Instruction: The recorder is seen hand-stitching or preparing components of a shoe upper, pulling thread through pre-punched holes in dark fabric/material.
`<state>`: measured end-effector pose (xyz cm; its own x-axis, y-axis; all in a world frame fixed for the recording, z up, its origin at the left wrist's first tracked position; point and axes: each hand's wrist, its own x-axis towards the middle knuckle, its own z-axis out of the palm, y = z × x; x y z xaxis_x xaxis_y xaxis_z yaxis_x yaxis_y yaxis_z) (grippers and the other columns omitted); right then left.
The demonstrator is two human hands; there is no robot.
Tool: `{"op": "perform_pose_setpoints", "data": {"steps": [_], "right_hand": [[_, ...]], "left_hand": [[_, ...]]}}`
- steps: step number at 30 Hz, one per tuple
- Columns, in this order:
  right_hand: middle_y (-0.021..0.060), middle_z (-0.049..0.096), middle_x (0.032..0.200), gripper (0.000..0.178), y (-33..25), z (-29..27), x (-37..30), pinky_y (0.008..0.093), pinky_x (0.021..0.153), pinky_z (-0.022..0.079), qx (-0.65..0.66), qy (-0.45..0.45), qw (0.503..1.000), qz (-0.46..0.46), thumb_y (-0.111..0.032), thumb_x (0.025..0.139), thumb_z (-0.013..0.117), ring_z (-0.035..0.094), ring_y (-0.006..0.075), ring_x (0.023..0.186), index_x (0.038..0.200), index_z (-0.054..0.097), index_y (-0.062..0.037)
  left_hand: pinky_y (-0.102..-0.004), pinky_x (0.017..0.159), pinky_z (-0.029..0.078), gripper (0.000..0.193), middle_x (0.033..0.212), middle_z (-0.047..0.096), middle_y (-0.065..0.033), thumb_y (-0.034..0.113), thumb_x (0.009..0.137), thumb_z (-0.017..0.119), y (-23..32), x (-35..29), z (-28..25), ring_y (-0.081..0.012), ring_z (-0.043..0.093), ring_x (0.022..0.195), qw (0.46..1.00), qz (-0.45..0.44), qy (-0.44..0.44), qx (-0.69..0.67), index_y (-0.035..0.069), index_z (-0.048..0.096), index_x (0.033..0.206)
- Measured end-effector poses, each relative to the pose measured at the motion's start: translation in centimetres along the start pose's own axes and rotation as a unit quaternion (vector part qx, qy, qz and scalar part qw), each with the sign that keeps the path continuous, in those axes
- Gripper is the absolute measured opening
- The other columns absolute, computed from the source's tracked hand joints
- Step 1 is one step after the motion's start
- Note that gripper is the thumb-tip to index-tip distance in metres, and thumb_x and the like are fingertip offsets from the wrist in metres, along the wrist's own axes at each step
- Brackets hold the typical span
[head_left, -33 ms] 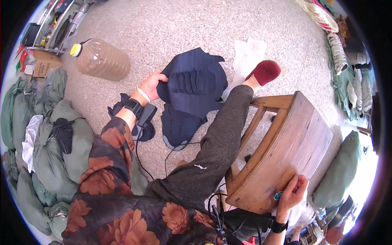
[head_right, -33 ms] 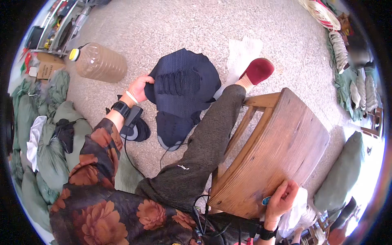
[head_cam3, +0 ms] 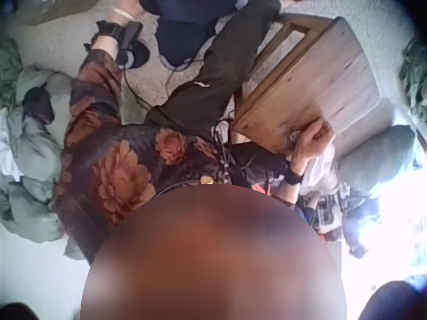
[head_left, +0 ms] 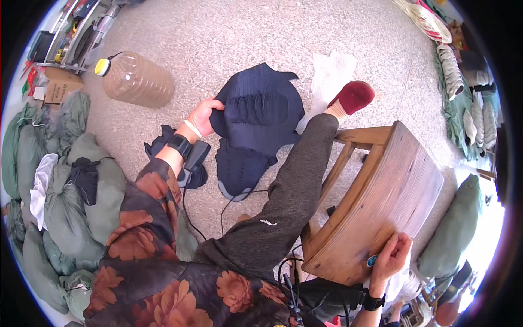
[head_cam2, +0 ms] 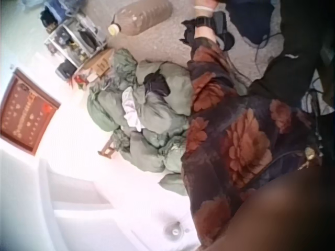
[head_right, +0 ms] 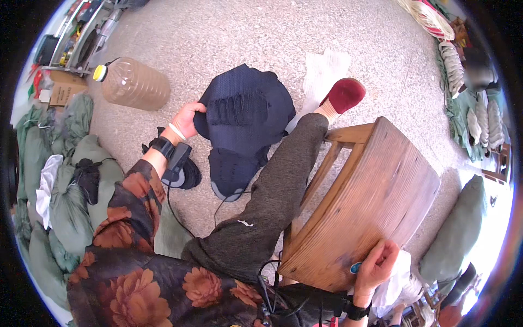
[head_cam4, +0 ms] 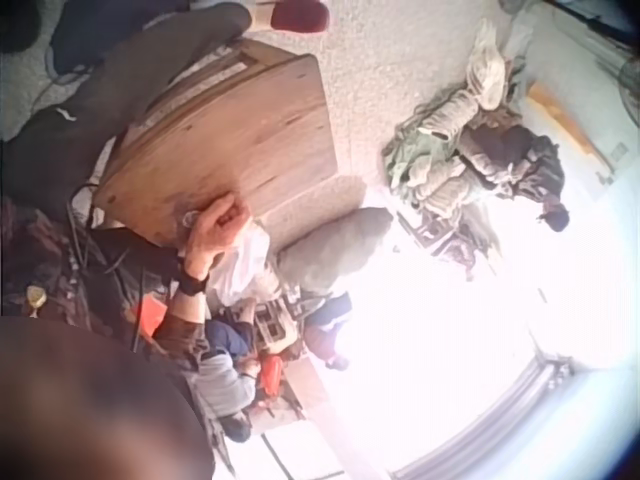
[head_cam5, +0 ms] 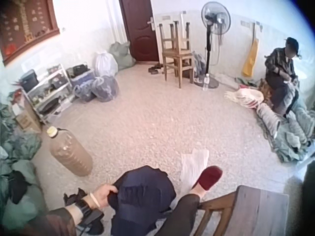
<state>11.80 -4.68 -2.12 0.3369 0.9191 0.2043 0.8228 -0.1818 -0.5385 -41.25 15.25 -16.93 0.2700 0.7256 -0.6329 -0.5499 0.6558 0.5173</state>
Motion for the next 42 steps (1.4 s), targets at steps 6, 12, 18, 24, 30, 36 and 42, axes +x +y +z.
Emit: {"op": "perform_pose_setpoints", "data": {"steps": [6,12,18,24,30,36,42], "right_hand": [[-0.003,0.051,0.069,0.007,0.6,-0.6,0.2,0.0202,0.049,0.031,-0.001,-0.011,1.0,0.011,-0.008,0.097,0.06,0.038,0.0034,0.058,0.102,0.059,-0.0026],[-0.0037,0.047,0.064,0.005,0.4,0.1,0.2,0.0208,0.047,0.03,0.007,-0.01,1.0,0.001,-0.008,0.098,0.059,0.037,0.003,0.055,0.098,0.058,-0.0032],[-0.0043,0.045,0.063,0.005,-0.1,-0.1,0.2,0.0205,0.047,0.029,0.028,0.012,1.0,0.005,-0.008,0.098,0.059,0.036,0.0027,0.054,0.096,0.058,-0.0039],[-0.0039,0.046,0.063,0.004,0.2,-0.2,0.1,0.0207,0.047,0.029,0.005,-0.003,1.0,-0.006,-0.007,0.097,0.061,0.036,0.0033,0.053,0.096,0.059,-0.0033],[-0.0035,0.047,0.063,0.004,0.4,0.0,0.1,0.0207,0.047,0.029,0.016,0.006,1.0,-0.012,-0.007,0.097,0.061,0.036,0.0039,0.053,0.098,0.06,-0.0026],[-0.004,0.047,0.065,0.006,0.9,-1.1,0.2,0.0214,0.048,0.029,-0.02,0.012,1.0,-0.005,-0.006,0.096,0.061,0.036,0.004,0.056,0.101,0.06,-0.0017],[-0.0054,0.05,0.068,0.006,0.1,0.3,0.0,0.0186,0.048,0.028,-0.015,-0.007,1.0,-0.008,-0.01,0.098,0.061,0.038,0.0007,0.057,0.099,0.06,-0.0044]], "left_hand": [[-0.0484,0.108,0.042,0.047,0.127,0.061,-0.0238,0.008,0.084,0.047,-4.3,-0.8,-0.1,-0.0361,0.06,0.116,0.994,-0.006,0.032,-0.104,-0.01,0.053,0.127],[-0.0499,0.108,0.042,0.046,0.127,0.06,-0.0245,0.007,0.083,0.048,-6.7,-2.4,0.2,-0.038,0.059,0.116,0.984,-0.008,0.088,-0.157,-0.01,0.053,0.126],[-0.0501,0.109,0.042,0.048,0.128,0.06,-0.0242,0.007,0.082,0.047,-5.7,-3.2,-1.0,-0.0382,0.059,0.117,0.982,0.012,0.103,-0.157,-0.009,0.052,0.127],[-0.0491,0.106,0.045,0.044,0.12,0.065,-0.0214,0.009,0.08,0.049,-5.0,-7.0,-5.4,-0.0366,0.063,0.11,0.975,0.025,0.199,-0.094,-0.007,0.058,0.121],[-0.0503,0.108,0.042,0.046,0.125,0.062,-0.0219,0.009,0.081,0.047,-5.5,-7.6,-6.8,-0.0379,0.06,0.115,0.968,0.017,0.222,-0.113,-0.007,0.056,0.123],[-0.0512,0.107,0.042,0.039,0.124,0.063,-0.0201,0.01,0.087,0.052,-6.3,-0.3,-0.6,-0.036,0.061,0.114,0.967,0.086,0.149,-0.185,-0.006,0.057,0.122],[-0.0482,0.113,0.037,0.035,0.13,0.059,-0.0182,0.003,0.09,0.055,-13.2,7.1,0.4,-0.0346,0.054,0.124,0.906,0.122,0.188,-0.36,-0.004,0.055,0.124]]}}
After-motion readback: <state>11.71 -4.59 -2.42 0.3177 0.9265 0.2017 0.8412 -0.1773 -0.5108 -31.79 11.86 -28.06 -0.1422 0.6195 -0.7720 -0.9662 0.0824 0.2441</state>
